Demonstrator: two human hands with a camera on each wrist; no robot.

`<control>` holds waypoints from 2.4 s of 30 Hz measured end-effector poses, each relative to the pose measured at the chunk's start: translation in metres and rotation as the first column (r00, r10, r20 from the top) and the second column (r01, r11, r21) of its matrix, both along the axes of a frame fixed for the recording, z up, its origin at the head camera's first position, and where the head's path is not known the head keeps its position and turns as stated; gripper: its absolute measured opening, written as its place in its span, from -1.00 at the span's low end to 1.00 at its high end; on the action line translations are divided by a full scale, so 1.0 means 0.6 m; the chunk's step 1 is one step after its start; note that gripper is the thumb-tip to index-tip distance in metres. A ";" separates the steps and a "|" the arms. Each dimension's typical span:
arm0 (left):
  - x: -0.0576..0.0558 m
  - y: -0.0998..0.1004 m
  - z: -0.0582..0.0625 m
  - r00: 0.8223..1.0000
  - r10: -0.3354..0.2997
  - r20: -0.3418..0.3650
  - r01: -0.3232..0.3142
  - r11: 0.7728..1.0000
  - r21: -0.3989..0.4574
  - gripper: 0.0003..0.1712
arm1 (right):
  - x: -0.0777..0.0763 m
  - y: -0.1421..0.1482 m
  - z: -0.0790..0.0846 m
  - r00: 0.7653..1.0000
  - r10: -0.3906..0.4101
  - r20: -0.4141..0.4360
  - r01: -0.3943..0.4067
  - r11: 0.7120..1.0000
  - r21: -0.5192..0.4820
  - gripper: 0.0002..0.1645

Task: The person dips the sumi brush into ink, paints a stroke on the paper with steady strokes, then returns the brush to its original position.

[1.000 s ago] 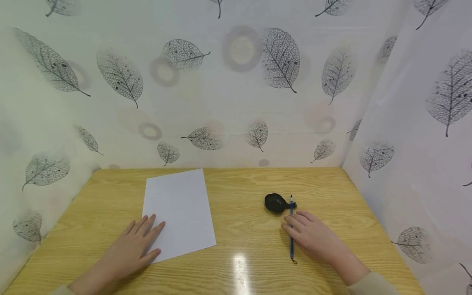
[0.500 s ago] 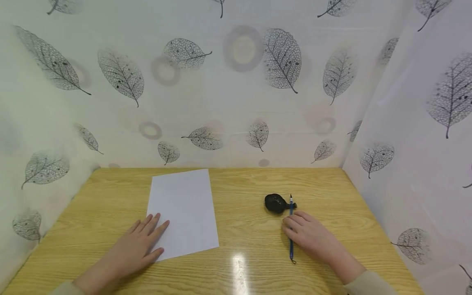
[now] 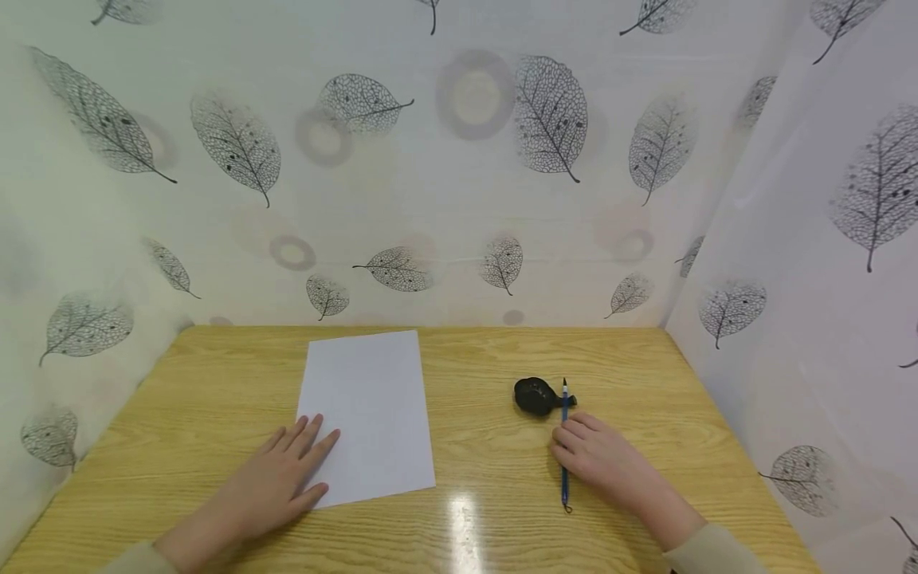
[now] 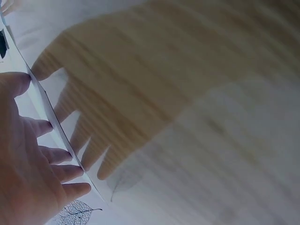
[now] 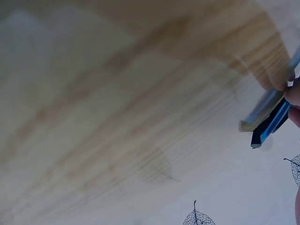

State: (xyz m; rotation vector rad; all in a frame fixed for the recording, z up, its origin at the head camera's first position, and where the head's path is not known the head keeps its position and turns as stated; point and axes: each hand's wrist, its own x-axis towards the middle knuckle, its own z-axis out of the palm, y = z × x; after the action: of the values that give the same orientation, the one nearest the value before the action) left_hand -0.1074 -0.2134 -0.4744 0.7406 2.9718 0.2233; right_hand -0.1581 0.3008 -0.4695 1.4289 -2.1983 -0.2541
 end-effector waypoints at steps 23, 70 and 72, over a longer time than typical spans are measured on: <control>-0.004 0.039 -0.012 0.998 -0.059 0.002 0.059 0.998 -0.015 -0.17 | -0.008 -0.010 -0.006 0.989 0.099 -0.109 -0.102 0.995 -0.020 -0.70; -0.011 0.096 -0.011 0.990 -0.139 0.035 0.140 0.990 -0.015 -0.18 | -0.014 -0.010 0.050 0.945 0.116 -0.305 -0.124 0.992 -0.007 -0.39; -0.010 0.098 -0.010 0.989 -0.145 0.027 0.146 0.989 -0.014 -0.18 | -0.014 -0.010 0.055 0.948 0.103 -0.302 -0.111 0.994 -0.011 -0.42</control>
State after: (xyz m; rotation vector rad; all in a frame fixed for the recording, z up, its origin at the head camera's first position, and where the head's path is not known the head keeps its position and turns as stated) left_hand -0.1137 -0.1548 -0.4804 0.9400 2.8755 0.1977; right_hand -0.1665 0.2948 -0.4365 1.3878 -1.8655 -0.3758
